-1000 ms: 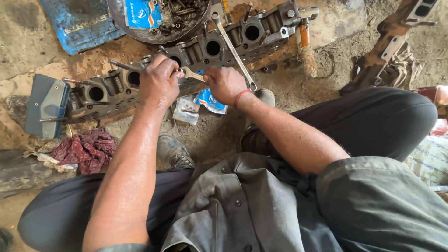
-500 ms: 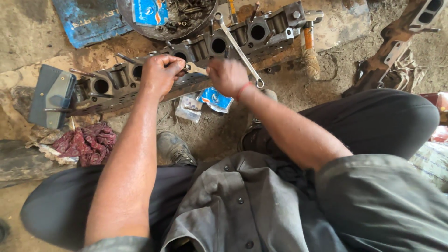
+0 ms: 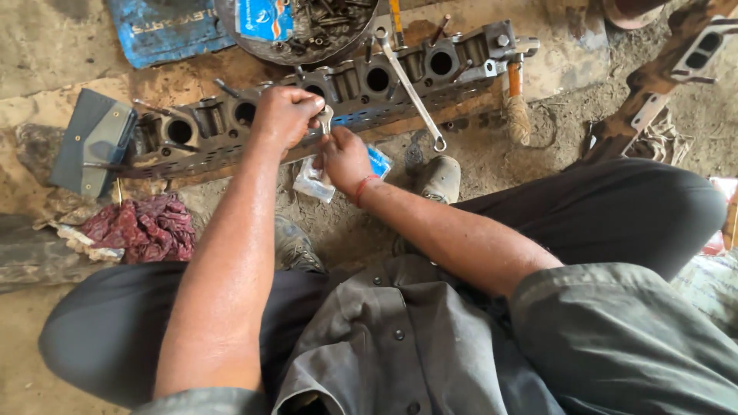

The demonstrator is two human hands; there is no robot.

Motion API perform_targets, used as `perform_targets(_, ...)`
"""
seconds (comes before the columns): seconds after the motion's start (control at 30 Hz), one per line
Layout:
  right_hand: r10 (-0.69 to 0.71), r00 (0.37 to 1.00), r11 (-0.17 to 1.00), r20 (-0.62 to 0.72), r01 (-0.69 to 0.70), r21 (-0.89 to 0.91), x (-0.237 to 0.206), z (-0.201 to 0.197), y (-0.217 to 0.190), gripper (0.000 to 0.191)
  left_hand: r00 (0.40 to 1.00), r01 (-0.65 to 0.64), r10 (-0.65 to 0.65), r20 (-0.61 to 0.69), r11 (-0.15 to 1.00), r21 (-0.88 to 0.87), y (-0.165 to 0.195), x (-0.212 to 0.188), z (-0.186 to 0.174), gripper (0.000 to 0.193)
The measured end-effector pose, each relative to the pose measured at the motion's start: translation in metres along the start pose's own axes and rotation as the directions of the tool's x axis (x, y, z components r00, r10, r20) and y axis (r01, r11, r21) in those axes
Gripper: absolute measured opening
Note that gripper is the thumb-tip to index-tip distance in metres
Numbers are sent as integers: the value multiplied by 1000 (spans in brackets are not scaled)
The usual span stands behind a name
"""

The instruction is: The person sits on the floor and uses a wrench to tighten bolts on an engine cylinder head. They repeatedly adjust the wrench and hand-tighten bolts across multiple holes in the metal block.

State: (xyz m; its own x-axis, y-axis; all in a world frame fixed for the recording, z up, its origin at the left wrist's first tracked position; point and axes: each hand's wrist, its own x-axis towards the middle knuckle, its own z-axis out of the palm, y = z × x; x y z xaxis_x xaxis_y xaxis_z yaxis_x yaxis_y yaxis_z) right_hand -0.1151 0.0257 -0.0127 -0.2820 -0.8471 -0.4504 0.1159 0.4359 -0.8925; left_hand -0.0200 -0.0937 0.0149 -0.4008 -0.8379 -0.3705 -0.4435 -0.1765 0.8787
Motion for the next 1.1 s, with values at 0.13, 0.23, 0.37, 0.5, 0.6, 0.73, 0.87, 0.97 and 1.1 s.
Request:
perform_targets(0.13, 112, 990, 803, 91, -144, 578, 15, 54, -1, 14, 931, -342, 365, -17, 887, 309, 6, -3, -4, 16)
perform_targets(0.23, -96, 906, 927, 411, 232, -295, 17, 62, 18, 17, 998, -58, 56, 17, 987, 152, 3, -5, -4, 17)
perform_targets(0.37, -309, 695, 431, 649, 711, -556, 1, 39, 40, 38, 991, -134, 132, 26, 986, 94, -13, -1, -12, 20)
perform_targets(0.5, 307, 927, 858, 214, -173, -484, -11, -37, 3, 41, 897, -356, 379, -226, 924, 137, -37, -6, -3, 19)
perform_targets(0.6, -182, 932, 369, 314, 361, -857, -5, -92, -42, 30, 861, -260, 167, -481, 957, -133, -48, -10, 35, 17)
perform_targets(0.73, -295, 914, 272, 278, 359, -893, 9, -88, -81, 22, 916, -145, -118, -384, 794, -590, -61, -17, 71, 27)
perform_targets(0.87, -275, 913, 120, 302, 344, -931, 2, -56, -104, 22, 963, -67, -152, -221, 660, -748, -68, -16, 65, 28)
perform_targets(0.97, -308, 894, 70, 326, 363, -929, -6, -44, -109, 21, 979, -69, -106, -174, 627, -776, -69, -17, 55, 27)
perform_targets(1.1, -375, 877, 84, 299, 354, -931, -8, -43, -101, 19, 991, -45, -69, -117, 643, -765, -67, -18, 44, 21)
